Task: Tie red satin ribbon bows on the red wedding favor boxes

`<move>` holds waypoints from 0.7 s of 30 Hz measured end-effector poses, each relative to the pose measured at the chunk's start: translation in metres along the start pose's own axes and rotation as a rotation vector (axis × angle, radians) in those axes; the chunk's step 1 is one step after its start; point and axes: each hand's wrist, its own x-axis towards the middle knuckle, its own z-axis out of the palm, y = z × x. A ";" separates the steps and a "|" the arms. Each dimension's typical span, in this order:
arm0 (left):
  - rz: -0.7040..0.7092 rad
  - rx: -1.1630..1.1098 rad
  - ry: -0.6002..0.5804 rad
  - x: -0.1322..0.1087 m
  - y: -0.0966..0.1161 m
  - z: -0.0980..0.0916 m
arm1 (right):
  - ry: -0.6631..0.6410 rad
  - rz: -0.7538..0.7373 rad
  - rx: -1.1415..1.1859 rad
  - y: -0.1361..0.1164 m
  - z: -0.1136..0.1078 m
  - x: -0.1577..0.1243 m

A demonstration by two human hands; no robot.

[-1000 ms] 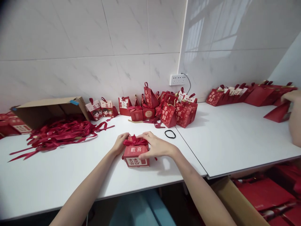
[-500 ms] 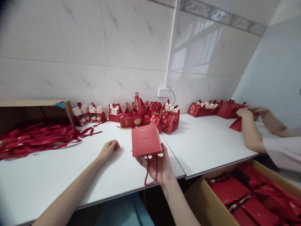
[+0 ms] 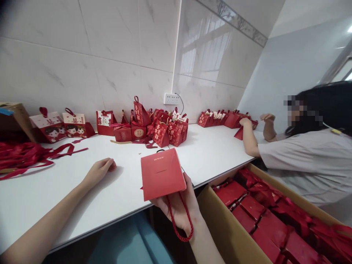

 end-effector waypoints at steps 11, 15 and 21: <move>0.367 -0.047 0.087 -0.045 0.092 0.010 | 0.222 0.058 0.044 0.013 -0.006 -0.004; 0.613 0.123 -0.222 -0.090 0.160 0.026 | 0.296 -0.001 0.040 0.015 0.003 -0.006; 0.606 0.331 -0.186 -0.101 0.178 0.042 | 0.377 -0.055 -0.015 0.017 0.001 -0.006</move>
